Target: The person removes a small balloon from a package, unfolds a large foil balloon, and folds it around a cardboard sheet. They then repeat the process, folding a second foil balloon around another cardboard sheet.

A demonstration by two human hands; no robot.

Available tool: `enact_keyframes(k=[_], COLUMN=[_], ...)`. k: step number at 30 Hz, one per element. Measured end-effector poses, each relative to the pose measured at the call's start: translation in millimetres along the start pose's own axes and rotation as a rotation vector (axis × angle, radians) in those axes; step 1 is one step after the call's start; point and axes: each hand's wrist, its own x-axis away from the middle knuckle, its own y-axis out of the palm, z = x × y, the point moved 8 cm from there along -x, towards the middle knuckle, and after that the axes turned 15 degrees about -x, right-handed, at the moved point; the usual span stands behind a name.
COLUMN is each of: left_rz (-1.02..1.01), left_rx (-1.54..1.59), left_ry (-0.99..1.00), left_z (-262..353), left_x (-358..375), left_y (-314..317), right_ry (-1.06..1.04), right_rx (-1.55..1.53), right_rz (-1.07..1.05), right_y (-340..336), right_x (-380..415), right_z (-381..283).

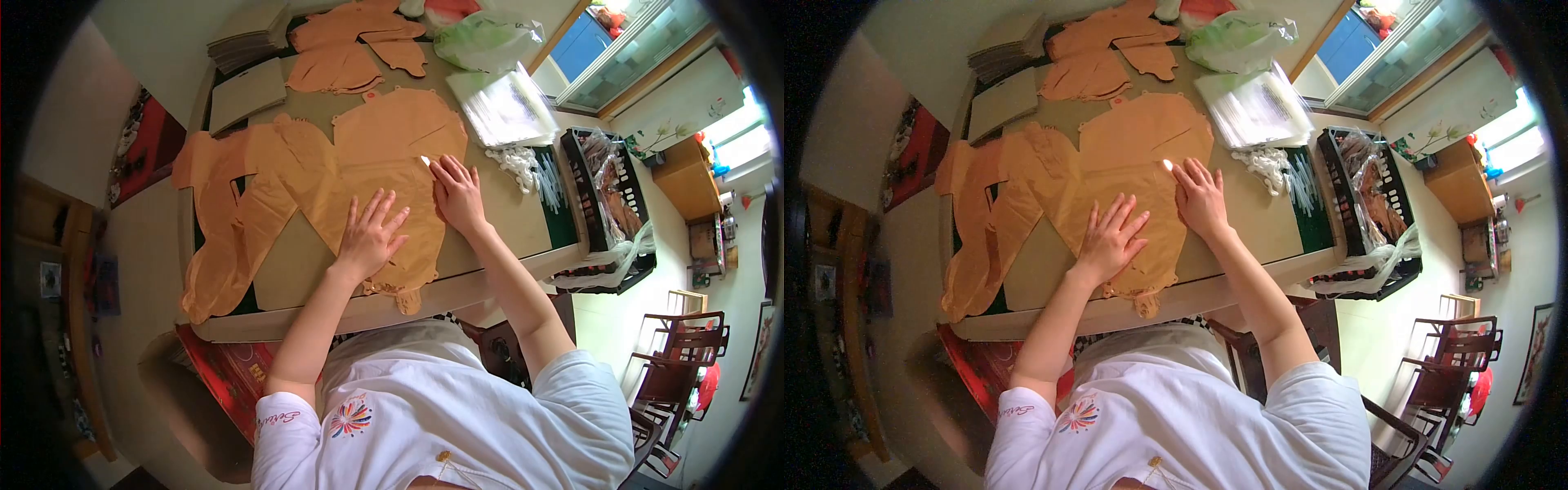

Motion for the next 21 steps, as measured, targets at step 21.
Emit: enact_keyframes(k=[21], left_rz=[-0.041], left_rx=[-0.017], left_ry=[0.013], left_z=[0.7], left_x=[-6.1], left_y=[4.4], right_ry=[-0.024], right_rx=[0.018], right_rz=[-0.089], right_y=[2.5], right_x=[-0.7], right_z=[-5.4])
